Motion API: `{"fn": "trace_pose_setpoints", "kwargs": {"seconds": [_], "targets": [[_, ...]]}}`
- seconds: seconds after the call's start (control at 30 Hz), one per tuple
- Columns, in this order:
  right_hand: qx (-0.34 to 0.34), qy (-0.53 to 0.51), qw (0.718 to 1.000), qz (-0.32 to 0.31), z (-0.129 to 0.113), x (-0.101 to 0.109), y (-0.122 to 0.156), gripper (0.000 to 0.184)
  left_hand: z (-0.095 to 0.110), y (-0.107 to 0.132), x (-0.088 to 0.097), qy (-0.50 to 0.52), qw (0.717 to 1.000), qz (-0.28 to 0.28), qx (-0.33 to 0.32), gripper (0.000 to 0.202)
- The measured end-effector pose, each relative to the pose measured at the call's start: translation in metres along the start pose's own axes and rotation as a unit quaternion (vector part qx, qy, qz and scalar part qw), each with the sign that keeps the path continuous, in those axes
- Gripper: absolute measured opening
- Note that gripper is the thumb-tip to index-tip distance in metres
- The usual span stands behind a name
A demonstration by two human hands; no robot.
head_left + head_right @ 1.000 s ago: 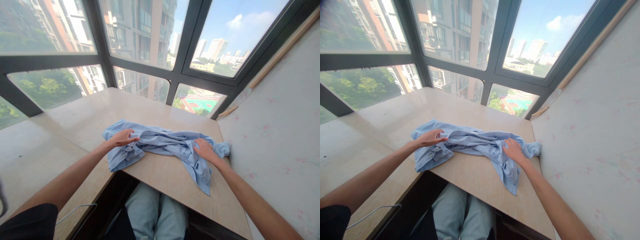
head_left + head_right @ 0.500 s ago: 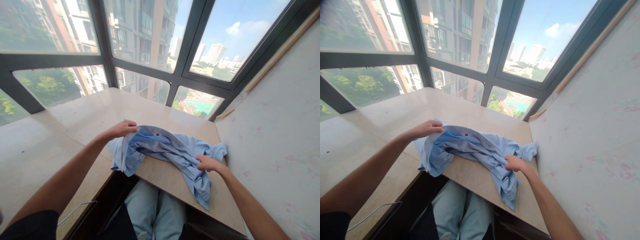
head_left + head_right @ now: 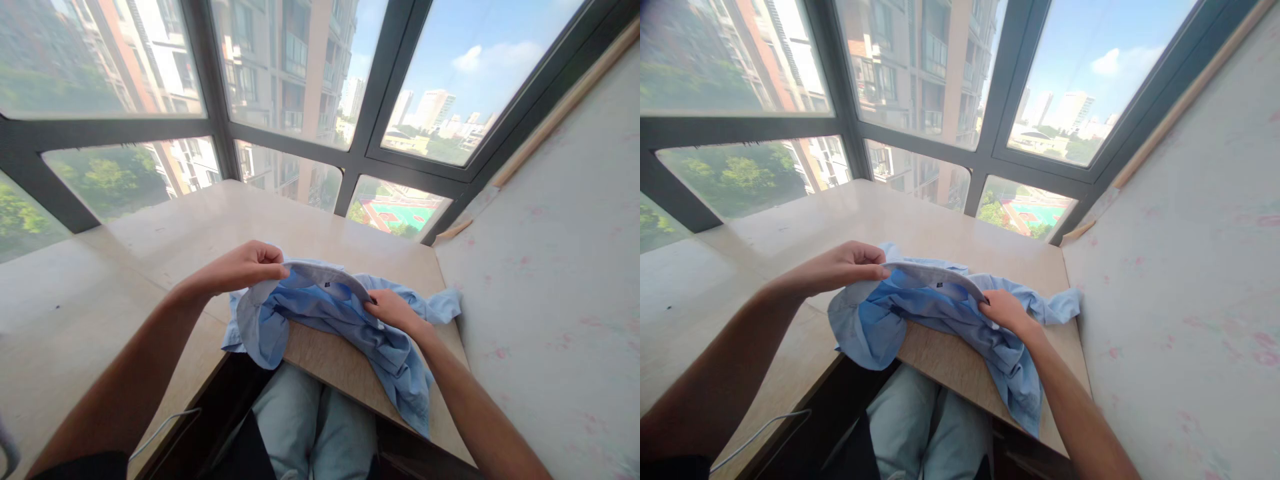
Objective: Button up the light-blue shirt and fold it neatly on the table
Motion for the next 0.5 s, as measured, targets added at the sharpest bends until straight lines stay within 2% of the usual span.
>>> {"fn": "trace_pose_setpoints", "kwargs": {"seconds": [0.07, 0.1, 0.13, 0.17, 0.2, 0.23, 0.3, 0.37, 0.4, 0.43, 0.5], "targets": [[-0.008, -0.105, 0.994, -0.027, -0.001, 0.028, 0.01, 0.026, 0.004, 0.011, 0.016, 0.044, 0.999, -0.011, 0.016, 0.029], [-0.032, -0.181, 0.98, -0.074, -0.001, 0.043, 0.018, 0.03, 0.008, 0.015, 0.024, 0.078, 0.997, -0.007, 0.023, 0.027], [-0.05, -0.25, 0.959, -0.125, -0.001, 0.058, 0.025, 0.034, 0.012, 0.018, 0.032, 0.115, 0.993, 0.003, 0.03, 0.024], [-0.065, -0.314, 0.936, -0.145, -0.002, 0.073, 0.03, 0.039, 0.018, 0.017, 0.038, 0.154, 0.987, 0.021, 0.031, 0.021], [-0.087, -0.374, 0.914, -0.133, -0.003, 0.088, 0.031, 0.041, 0.023, 0.013, 0.043, 0.191, 0.98, 0.044, 0.028, 0.018], [-0.116, -0.427, 0.893, -0.086, -0.004, 0.101, 0.028, 0.041, 0.029, 0.005, 0.044, 0.224, 0.972, 0.069, 0.022, 0.015], [-0.157, -0.504, 0.848, 0.048, -0.005, 0.115, 0.007, 0.038, 0.039, -0.025, 0.039, 0.288, 0.948, 0.137, 0.0, 0.014], [-0.167, -0.553, 0.793, 0.193, -0.007, 0.115, -0.028, 0.033, 0.044, -0.068, 0.022, 0.342, 0.912, 0.224, -0.04, 0.013], [-0.172, -0.579, 0.762, 0.232, -0.008, 0.108, -0.047, 0.029, 0.043, -0.091, 0.01, 0.352, 0.897, 0.263, -0.05, 0.012], [-0.172, -0.6, 0.742, 0.246, -0.009, 0.099, -0.067, 0.025, 0.04, -0.114, -0.003, 0.358, 0.888, 0.282, -0.065, 0.01], [-0.161, -0.623, 0.729, 0.234, -0.01, 0.077, -0.097, 0.027, 0.029, -0.153, -0.032, 0.354, 0.892, 0.268, -0.087, 0.011]]}}
Point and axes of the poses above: each hand's wrist, its own y-axis away from the middle knuckle, its own x-axis out of the back of the hand, z = x × y, the point moved 3 cm from there along -y, towards the middle knuckle, and after that the axes turned 14 degrees about z, right-handed, at the moved point
